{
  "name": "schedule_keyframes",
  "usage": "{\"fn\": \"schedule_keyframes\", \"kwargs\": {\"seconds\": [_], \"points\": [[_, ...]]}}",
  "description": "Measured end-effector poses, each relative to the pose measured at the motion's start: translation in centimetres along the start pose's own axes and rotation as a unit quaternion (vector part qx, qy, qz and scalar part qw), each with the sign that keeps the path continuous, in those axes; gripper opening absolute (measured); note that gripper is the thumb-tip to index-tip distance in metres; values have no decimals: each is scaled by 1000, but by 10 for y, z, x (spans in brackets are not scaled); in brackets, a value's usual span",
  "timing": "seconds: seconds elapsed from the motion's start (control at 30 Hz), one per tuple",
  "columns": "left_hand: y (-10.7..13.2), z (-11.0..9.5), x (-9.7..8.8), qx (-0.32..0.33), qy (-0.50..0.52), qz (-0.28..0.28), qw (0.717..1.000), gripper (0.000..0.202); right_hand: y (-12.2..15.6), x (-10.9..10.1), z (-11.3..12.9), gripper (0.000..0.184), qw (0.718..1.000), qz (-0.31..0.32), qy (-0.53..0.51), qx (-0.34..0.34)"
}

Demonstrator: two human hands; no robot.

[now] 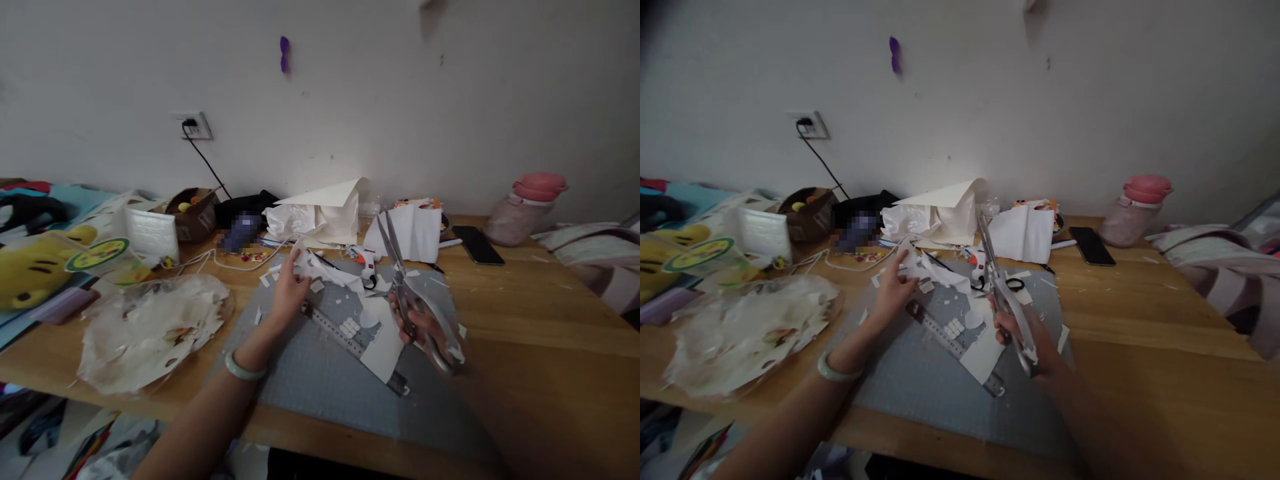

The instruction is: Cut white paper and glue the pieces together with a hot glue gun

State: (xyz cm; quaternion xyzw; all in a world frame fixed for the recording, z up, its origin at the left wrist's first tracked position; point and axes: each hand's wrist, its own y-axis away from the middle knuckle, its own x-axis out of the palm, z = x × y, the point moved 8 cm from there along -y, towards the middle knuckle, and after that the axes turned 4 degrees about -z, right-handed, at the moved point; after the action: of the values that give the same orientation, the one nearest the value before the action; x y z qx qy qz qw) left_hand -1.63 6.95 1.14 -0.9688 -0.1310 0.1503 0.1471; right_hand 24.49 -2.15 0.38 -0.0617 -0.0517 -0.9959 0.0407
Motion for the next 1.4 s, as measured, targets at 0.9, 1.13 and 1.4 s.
{"fn": "schedule_keyframes", "kwargs": {"seconds": [0.9, 1.13, 1.4], "points": [[7, 19, 11, -227, 76, 92, 966, 31, 47, 74, -23, 54, 875, 218, -326, 283], [4, 1, -1, -162, 66, 27, 984, 42, 50, 71, -27, 62, 894, 191, -285, 289], [5, 3, -1, -147, 135, 1, 980, 53, 50, 71, -34, 55, 906, 180, -257, 284]]}}
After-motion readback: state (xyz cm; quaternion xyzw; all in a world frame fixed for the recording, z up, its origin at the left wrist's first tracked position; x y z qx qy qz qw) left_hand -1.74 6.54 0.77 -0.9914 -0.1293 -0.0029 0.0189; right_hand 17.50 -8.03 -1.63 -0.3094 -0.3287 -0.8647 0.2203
